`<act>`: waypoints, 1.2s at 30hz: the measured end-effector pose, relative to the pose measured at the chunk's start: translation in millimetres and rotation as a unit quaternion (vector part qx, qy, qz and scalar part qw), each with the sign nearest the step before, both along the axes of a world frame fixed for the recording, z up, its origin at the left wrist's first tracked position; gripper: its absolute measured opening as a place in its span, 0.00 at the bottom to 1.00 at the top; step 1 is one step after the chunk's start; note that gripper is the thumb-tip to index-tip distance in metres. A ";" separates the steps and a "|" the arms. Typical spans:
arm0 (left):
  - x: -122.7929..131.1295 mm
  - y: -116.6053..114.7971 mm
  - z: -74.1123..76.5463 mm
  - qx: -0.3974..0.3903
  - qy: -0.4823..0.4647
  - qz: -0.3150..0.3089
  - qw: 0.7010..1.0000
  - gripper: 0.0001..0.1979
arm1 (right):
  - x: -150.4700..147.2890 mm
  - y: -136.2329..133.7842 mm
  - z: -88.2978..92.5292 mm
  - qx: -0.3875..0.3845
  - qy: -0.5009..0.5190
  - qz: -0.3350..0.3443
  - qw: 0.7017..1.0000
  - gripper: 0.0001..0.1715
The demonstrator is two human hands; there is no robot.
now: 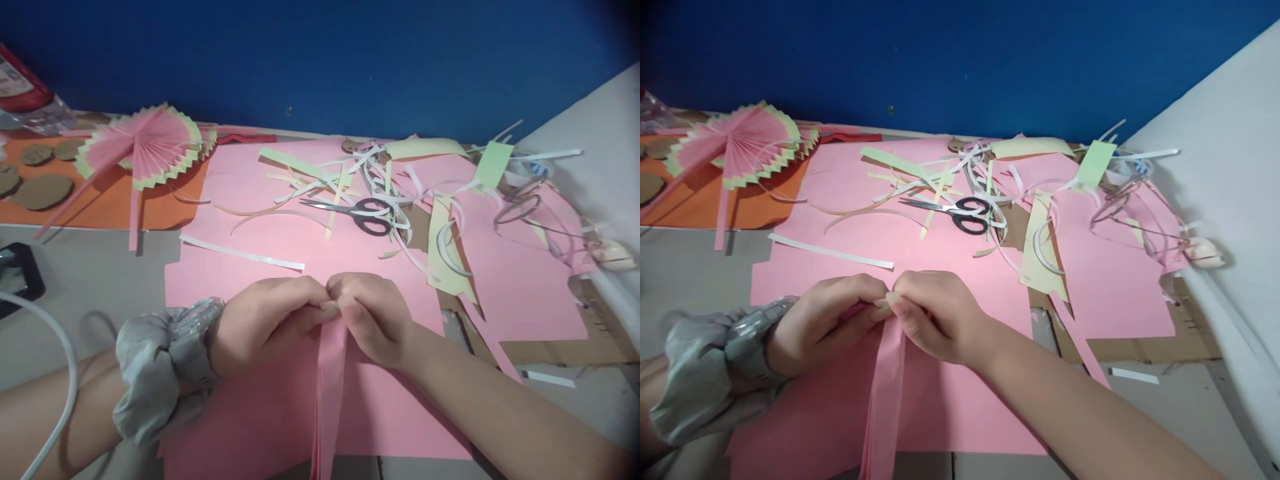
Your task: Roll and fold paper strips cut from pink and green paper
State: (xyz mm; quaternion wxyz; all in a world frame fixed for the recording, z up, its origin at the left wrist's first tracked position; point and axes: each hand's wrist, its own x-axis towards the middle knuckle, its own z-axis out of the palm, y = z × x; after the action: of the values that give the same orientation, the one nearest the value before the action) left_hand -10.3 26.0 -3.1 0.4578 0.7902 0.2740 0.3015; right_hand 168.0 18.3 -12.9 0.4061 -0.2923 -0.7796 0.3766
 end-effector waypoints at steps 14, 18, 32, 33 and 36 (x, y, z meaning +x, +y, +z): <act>0.0 4.3 1.9 -0.128 0.021 0.030 0.991 0.15 | -1.4 -0.2 4.7 -0.044 -0.110 -0.074 0.990 0.16; 2.8 6.1 0.9 -0.176 0.032 0.048 0.983 0.17 | -2.2 2.8 3.3 -0.099 -0.090 -0.084 0.987 0.16; 4.0 3.7 -0.9 -0.274 -0.057 0.083 0.956 0.14 | -5.1 7.2 6.0 -0.266 -0.033 -0.002 0.963 0.19; 4.0 3.4 -1.5 -0.272 -0.061 0.087 0.956 0.14 | -5.6 7.2 6.1 -0.272 -0.027 0.001 0.962 0.20; 4.0 4.1 -4.1 -0.259 -0.081 0.108 0.956 0.15 | -7.2 7.1 7.0 -0.289 -0.005 0.025 0.957 0.20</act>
State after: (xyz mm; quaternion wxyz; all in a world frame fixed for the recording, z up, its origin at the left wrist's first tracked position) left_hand -6.3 30.1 -7.2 0.6323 0.5828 0.3889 0.3307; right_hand 160.8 25.4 -6.0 0.2905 -0.3798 -0.6464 0.5946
